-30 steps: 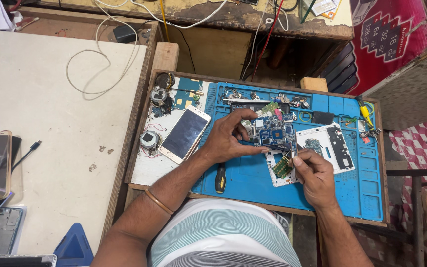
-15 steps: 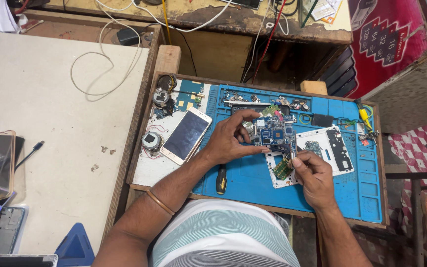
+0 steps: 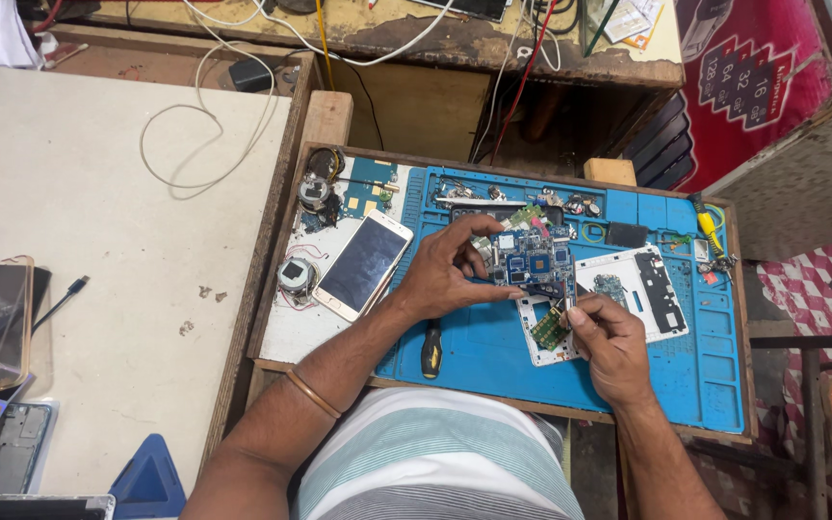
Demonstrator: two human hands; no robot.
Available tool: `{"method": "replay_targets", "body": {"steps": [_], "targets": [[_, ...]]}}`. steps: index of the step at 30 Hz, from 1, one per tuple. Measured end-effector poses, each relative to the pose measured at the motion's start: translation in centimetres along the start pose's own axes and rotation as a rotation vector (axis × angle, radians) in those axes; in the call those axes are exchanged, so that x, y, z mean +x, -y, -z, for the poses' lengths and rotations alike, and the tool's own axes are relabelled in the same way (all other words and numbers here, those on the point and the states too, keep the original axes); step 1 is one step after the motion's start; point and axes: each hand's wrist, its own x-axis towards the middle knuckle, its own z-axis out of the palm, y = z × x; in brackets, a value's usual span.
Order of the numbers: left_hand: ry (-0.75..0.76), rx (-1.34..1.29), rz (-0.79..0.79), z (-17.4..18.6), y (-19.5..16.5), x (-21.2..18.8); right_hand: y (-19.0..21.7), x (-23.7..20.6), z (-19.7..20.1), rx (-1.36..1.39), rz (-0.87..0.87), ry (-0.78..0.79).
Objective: The person works on a disassembled smartphone motherboard at a repair bench. They hold the board with one hand and pry and unscrew components using a screwdriver, then use a pink brush to scrub and clean the board surface and connectors, repositioning the board and small circuit boards on the mat as they work.
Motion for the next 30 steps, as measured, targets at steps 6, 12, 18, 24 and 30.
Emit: {"method": "replay_targets", "body": {"steps": [6, 12, 18, 24, 30], "targets": [[0.016, 0.007, 0.034, -0.02, -0.13, 0.04, 0.08, 0.26, -0.10, 0.031, -0.005, 0.009], [-0.023, 0.026, -0.046, -0.02, -0.09, 0.04, 0.21, 0.16, -0.09, -0.003, 0.013, 0.002], [-0.013, 0.013, -0.021, -0.07, -0.28, -0.05, 0.17, 0.11, -0.07, -0.002, 0.011, 0.012], [-0.013, -0.001, -0.040, -0.09, -0.15, 0.07, 0.01, 0.04, 0.01, -0.007, 0.006, 0.024], [-0.004, 0.055, -0.036, -0.18, -0.30, 0.05, -0.06, 0.05, 0.11, -0.041, -0.007, 0.047]]}}
